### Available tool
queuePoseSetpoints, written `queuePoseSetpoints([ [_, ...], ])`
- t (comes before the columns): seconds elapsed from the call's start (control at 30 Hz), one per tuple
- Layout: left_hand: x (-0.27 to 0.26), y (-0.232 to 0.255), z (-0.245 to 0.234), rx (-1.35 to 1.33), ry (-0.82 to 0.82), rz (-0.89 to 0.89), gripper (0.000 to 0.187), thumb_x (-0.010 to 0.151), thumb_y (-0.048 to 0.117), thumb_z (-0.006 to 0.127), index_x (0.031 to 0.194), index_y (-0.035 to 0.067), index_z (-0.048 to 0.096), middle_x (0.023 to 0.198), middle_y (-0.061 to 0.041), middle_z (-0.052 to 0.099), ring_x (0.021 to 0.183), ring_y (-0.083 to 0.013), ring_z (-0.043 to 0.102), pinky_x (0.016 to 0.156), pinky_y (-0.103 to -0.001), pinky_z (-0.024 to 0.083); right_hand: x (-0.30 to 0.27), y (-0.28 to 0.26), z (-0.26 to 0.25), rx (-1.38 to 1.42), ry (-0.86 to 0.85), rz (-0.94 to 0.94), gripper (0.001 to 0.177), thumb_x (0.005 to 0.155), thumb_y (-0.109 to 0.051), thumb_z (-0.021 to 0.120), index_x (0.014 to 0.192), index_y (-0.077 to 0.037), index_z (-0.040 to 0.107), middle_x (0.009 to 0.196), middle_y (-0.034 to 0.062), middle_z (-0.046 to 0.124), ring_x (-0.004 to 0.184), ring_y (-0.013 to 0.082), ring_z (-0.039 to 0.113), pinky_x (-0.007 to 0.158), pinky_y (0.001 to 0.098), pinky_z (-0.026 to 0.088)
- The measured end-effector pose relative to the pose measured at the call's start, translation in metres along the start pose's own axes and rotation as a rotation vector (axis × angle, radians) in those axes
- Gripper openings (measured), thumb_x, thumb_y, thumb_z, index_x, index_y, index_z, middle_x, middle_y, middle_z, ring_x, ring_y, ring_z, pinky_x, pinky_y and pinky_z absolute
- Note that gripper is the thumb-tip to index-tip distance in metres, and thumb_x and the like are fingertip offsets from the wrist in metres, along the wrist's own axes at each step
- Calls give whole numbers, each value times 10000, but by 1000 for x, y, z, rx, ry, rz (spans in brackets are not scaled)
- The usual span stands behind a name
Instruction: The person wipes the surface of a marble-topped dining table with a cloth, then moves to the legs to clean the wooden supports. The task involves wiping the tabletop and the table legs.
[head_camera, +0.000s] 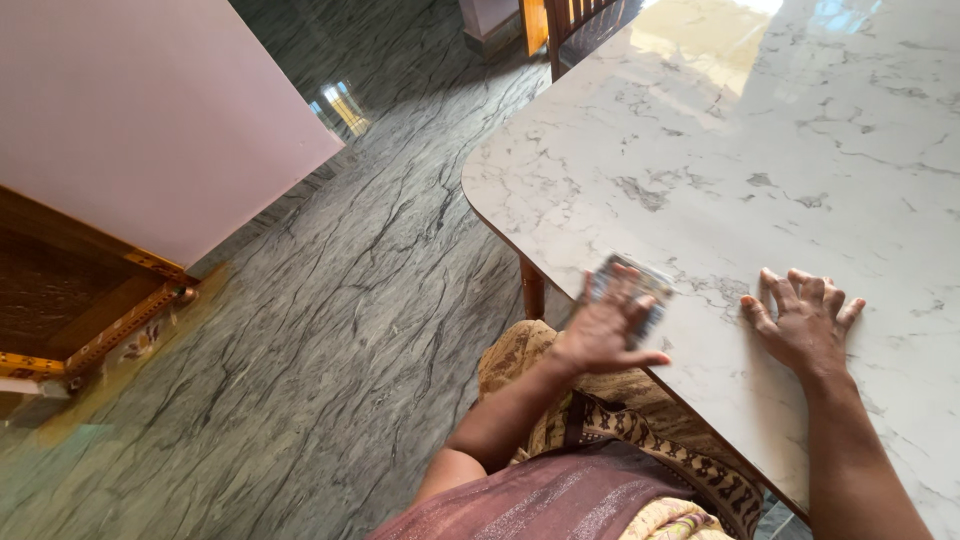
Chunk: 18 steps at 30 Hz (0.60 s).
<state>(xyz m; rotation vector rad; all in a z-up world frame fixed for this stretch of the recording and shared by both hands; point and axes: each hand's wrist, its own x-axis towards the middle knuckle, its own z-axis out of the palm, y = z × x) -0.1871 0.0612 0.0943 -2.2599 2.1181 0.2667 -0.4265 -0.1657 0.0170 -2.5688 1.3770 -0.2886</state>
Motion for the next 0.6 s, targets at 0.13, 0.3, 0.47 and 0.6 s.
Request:
queuePoseSetpoints([
  [0.13, -17, 63, 30, 190, 234, 188, 883, 1038, 774, 190, 1699, 196, 90, 1749, -187, 40, 1618, -412, -1, 1283, -588, -105, -2, -2, -3, 1, -3, 12, 698, 947, -705, 410, 1536, -332, 452, 1596, 114, 341, 1523, 357, 129, 1187, 716, -40],
  [0.3, -26, 83, 50, 64, 408, 283, 729, 1052, 618, 128, 1660, 263, 315, 1725, -100, 328, 1658, -373, 219, 1389, -571, -48, -4, -3, -3, 16, 28, -6, 692, 948, -698, 407, 1532, -329, 460, 1593, 116, 348, 1540, 348, 118, 1200, 709, -48],
  [0.47, -4, 42, 59, 72, 489, 332, 703, 1052, 578, 124, 1590, 231, 414, 1685, -67, 409, 1619, -336, 313, 1382, -540, 16, -4, 0, -2, 26, 25, -14, 691, 949, -711, 406, 1534, -347, 455, 1607, 109, 337, 1546, 342, 106, 1201, 705, -54],
  [0.6, 11, -20, 62, -67, 621, 297, 705, 1076, 556, 88, 1544, 210, 485, 1620, -89, 468, 1600, -350, 358, 1379, -507, 56, -3, 2, 1, 23, 21, -20, 685, 945, -708, 415, 1529, -352, 454, 1599, 115, 329, 1545, 344, 84, 1192, 697, -64],
])
